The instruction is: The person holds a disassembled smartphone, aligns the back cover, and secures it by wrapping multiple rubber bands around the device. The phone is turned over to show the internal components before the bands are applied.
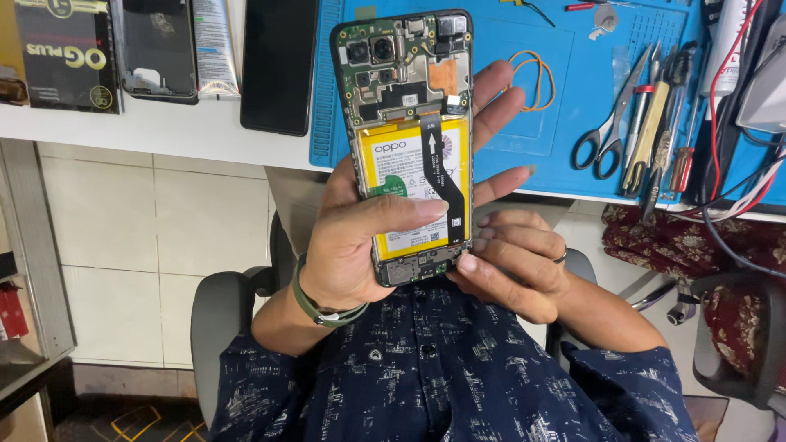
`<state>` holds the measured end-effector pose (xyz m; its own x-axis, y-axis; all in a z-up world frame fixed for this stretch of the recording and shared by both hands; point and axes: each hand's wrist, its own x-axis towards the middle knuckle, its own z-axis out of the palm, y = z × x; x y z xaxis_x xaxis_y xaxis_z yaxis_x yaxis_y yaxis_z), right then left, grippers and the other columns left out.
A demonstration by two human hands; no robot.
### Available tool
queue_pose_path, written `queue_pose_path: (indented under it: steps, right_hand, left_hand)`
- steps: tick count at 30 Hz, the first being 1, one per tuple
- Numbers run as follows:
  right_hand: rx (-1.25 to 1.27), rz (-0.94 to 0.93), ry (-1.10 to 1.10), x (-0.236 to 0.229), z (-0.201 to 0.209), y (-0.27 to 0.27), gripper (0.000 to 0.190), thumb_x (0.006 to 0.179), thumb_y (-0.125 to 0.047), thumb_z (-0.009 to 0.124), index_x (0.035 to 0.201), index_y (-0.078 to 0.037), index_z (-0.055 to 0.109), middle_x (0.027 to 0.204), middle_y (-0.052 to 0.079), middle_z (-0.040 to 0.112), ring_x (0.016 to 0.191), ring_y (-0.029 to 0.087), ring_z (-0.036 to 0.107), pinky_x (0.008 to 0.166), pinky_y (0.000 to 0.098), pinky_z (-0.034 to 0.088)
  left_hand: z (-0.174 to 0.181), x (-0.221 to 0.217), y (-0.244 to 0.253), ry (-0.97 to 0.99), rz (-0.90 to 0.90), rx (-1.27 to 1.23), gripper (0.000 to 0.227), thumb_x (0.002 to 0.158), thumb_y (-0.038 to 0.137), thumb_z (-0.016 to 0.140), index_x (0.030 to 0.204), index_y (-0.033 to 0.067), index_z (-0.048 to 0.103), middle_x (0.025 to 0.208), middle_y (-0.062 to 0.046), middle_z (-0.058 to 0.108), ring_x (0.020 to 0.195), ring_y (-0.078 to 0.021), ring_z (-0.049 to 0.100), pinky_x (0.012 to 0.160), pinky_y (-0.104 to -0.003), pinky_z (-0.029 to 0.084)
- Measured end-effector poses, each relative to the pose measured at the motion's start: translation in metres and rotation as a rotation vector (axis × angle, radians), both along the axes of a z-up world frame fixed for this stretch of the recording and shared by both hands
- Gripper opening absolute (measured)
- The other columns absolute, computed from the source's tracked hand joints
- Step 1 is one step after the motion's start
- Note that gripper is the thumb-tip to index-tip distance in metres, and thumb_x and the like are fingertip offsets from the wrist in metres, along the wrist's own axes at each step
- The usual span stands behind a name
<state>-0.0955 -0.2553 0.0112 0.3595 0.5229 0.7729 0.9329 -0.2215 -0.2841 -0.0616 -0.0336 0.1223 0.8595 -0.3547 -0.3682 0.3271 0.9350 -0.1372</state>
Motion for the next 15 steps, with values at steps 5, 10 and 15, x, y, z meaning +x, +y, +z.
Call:
queue_pose_path:
  steps: [5, 10, 15]
  right_hand:
    - [-0.038, 0.018, -0.024, 0.002, 0.004, -0.001, 0.034, 0.101, -0.002, 0.088, 0.126, 0.004, 0.067, 0.115, 0.017, 0.063, 0.106, 0.030, 0.066, 0.092, 0.0491, 0.073]
    - [0.039, 0.040, 0.060, 0.003, 0.002, 0.003, 0.026, 0.102, -0.001, 0.082, 0.123, 0.004, 0.069, 0.112, 0.015, 0.064, 0.105, 0.029, 0.064, 0.088, 0.0437, 0.072]
    - [0.049, 0.006, 0.055, 0.003, 0.002, 0.004, 0.026, 0.100, 0.002, 0.085, 0.122, 0.003, 0.071, 0.113, 0.014, 0.064, 0.102, 0.029, 0.064, 0.085, 0.0406, 0.069]
  left_hand:
    - [0.001, 0.000, 0.000, 0.003, 0.006, -0.011, 0.094, 0.074, -0.032, 0.051, 0.165, -0.0176, 0.030, 0.187, -0.046, 0.022, 0.178, -0.0603, 0.019, 0.129, -0.085, 0.026]
    - [-0.019, -0.011, 0.004, -0.264, -0.050, 0.125, 0.077, 0.091, -0.019, 0.060, 0.164, -0.0075, 0.040, 0.190, -0.038, 0.026, 0.183, -0.0556, 0.024, 0.143, -0.084, 0.030]
    - [-0.012, -0.003, 0.002, -0.206, -0.013, 0.057, 0.080, 0.089, -0.025, 0.054, 0.166, -0.0084, 0.038, 0.191, -0.039, 0.023, 0.180, -0.0600, 0.022, 0.138, -0.086, 0.028]
